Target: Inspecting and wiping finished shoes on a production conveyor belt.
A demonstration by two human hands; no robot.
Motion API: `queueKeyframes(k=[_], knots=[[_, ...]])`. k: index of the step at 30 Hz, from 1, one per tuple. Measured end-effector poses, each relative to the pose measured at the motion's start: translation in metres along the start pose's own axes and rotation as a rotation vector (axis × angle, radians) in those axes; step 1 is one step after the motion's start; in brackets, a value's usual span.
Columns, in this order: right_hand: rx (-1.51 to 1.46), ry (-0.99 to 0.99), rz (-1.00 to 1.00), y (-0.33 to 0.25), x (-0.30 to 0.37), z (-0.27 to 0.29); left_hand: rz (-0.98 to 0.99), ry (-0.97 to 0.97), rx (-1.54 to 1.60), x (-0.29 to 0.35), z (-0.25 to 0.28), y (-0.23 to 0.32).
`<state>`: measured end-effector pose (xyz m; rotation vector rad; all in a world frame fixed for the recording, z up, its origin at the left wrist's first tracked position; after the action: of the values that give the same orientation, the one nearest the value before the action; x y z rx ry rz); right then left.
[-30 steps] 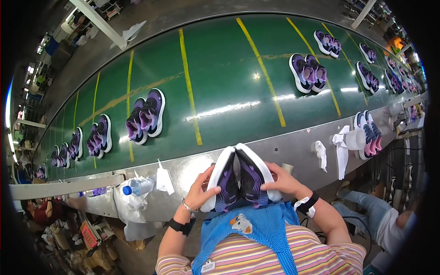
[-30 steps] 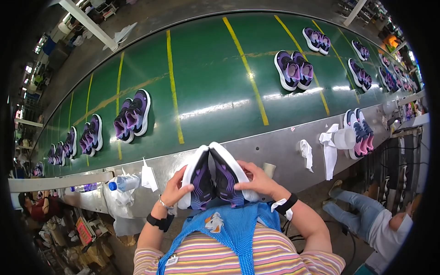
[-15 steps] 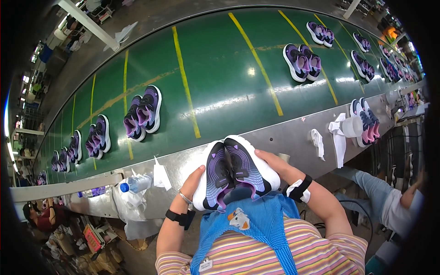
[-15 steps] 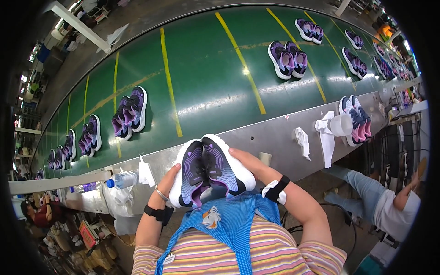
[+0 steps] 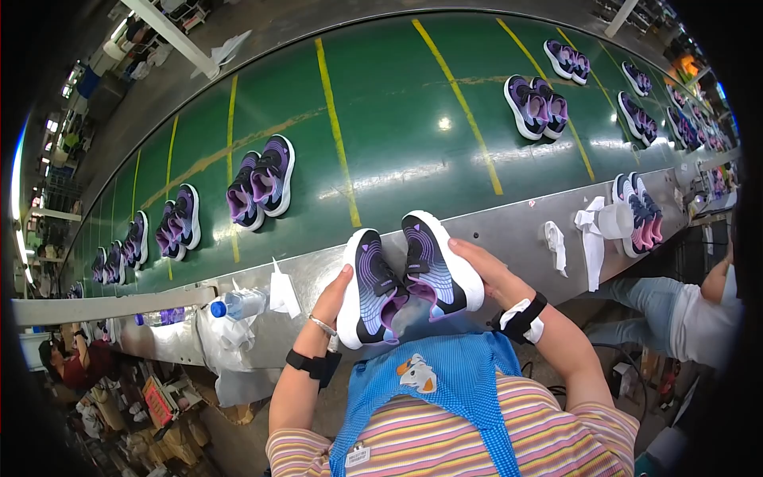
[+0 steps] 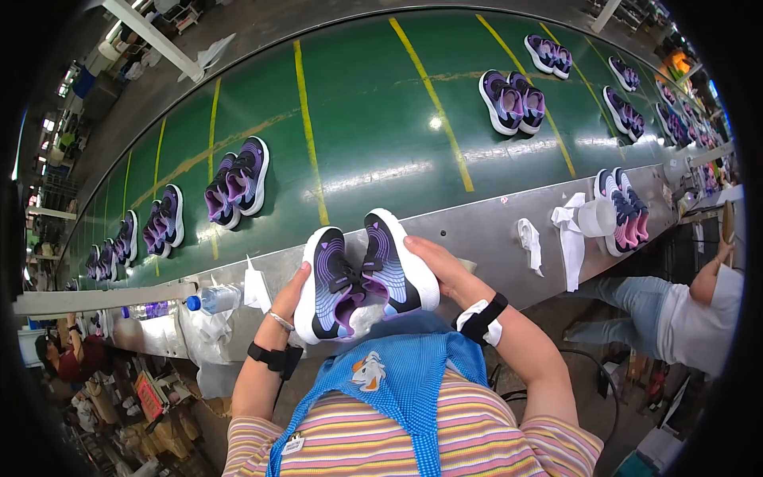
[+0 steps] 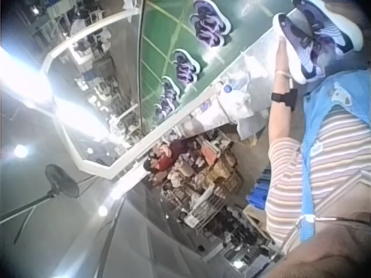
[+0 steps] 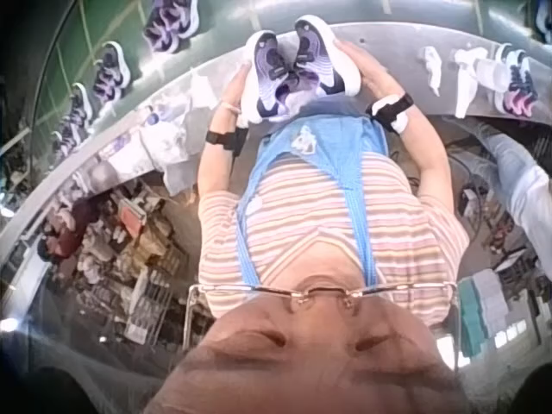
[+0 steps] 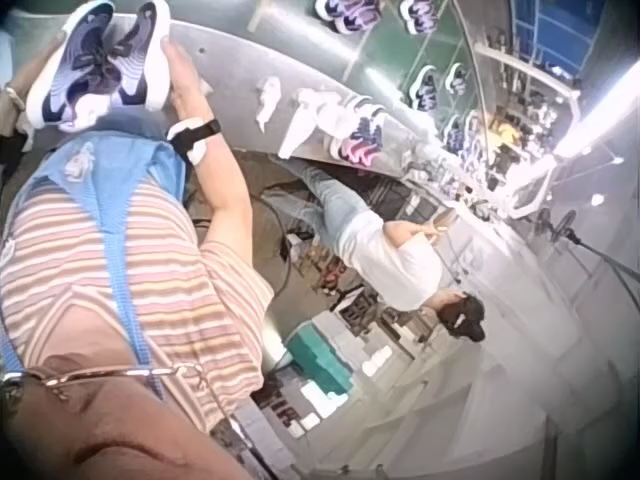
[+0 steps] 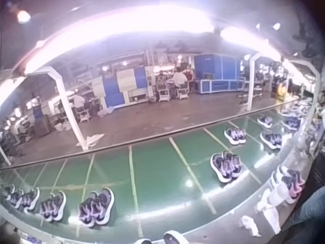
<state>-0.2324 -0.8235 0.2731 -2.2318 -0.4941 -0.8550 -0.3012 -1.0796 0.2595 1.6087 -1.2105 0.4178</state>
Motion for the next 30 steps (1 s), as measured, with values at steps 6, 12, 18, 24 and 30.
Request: queueKeyframes(k=[6,12,18,24,30], knots=[[-0.207,-0.155,0.061,-0.007,0.004,-0.019,-0.024,0.094,0.069,-0.002,-0.003,0.008],[-0.311,-0.091,0.104,-0.009,0.001,-0.023,-0.074,0.033,0.227,-0.011,-0.004,0.010],[-0.426,-0.089,0.084,0.006,0.007,-0.020,-0.083,-0.020,0.339,-0.016,0.000,-0.005],[0.976,0.292,0.395,0.069,0.006,0.031,-0.400,0.459,-0.205,-0.043,0.011,-0.086],[1.550,-0.248,0.767,0.060,0.049,-0.039,-0.298,0.408,-0.179,-0.037,0.001,-0.086]])
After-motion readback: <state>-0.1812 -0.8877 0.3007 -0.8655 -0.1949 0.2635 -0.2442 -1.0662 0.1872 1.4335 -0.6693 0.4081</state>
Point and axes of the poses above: each hand's wrist, its own x-axis away from the middle knuckle, its own z-axis out of the back of the hand, y = z × x, the point moved 2 cm from there along -x, towards the middle knuckle, and after that the axes turned 8 degrees about -x, right-handed, at the moved point
